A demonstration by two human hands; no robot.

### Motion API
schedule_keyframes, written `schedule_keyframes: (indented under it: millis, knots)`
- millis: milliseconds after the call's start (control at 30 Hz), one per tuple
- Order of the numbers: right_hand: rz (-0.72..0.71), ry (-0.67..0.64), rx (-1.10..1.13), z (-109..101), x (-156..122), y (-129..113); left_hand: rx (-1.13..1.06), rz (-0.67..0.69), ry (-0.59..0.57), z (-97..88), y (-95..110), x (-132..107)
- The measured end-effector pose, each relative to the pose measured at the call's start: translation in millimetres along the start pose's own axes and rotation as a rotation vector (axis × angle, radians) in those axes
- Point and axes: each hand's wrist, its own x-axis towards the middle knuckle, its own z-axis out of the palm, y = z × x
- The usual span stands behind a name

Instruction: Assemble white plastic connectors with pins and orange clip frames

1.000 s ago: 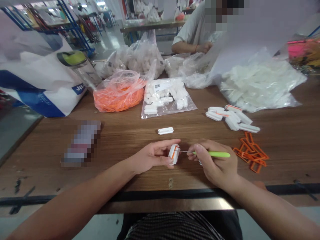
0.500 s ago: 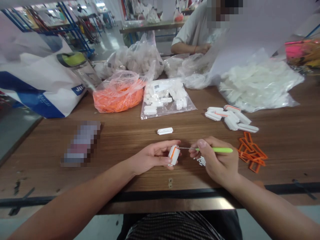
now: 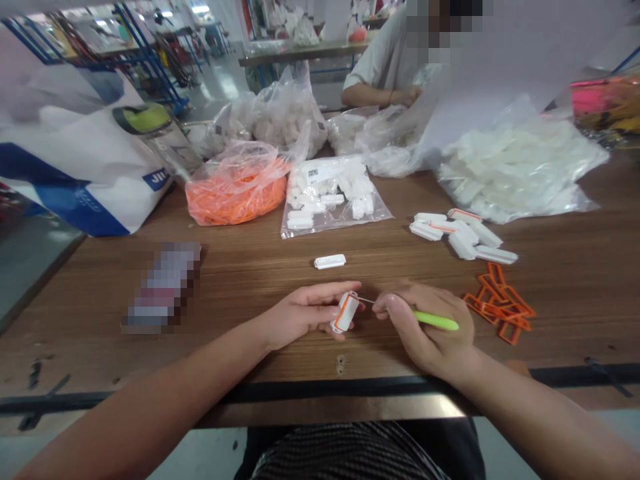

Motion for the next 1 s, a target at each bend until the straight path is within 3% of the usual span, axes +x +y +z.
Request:
schedule_keyframes:
  millis: [233, 1000]
  knots:
    - [0.123, 0.042, 0.093, -0.2, -6.6, 2.3, -0.051, 0.05, 0.02, -0.3, -3.2, 2.7]
    - [0.023, -0.067, 0.081, 0.7, -7.4, -2.7, -0.099, 0.054, 0.108, 1.0, -2.2, 2.3]
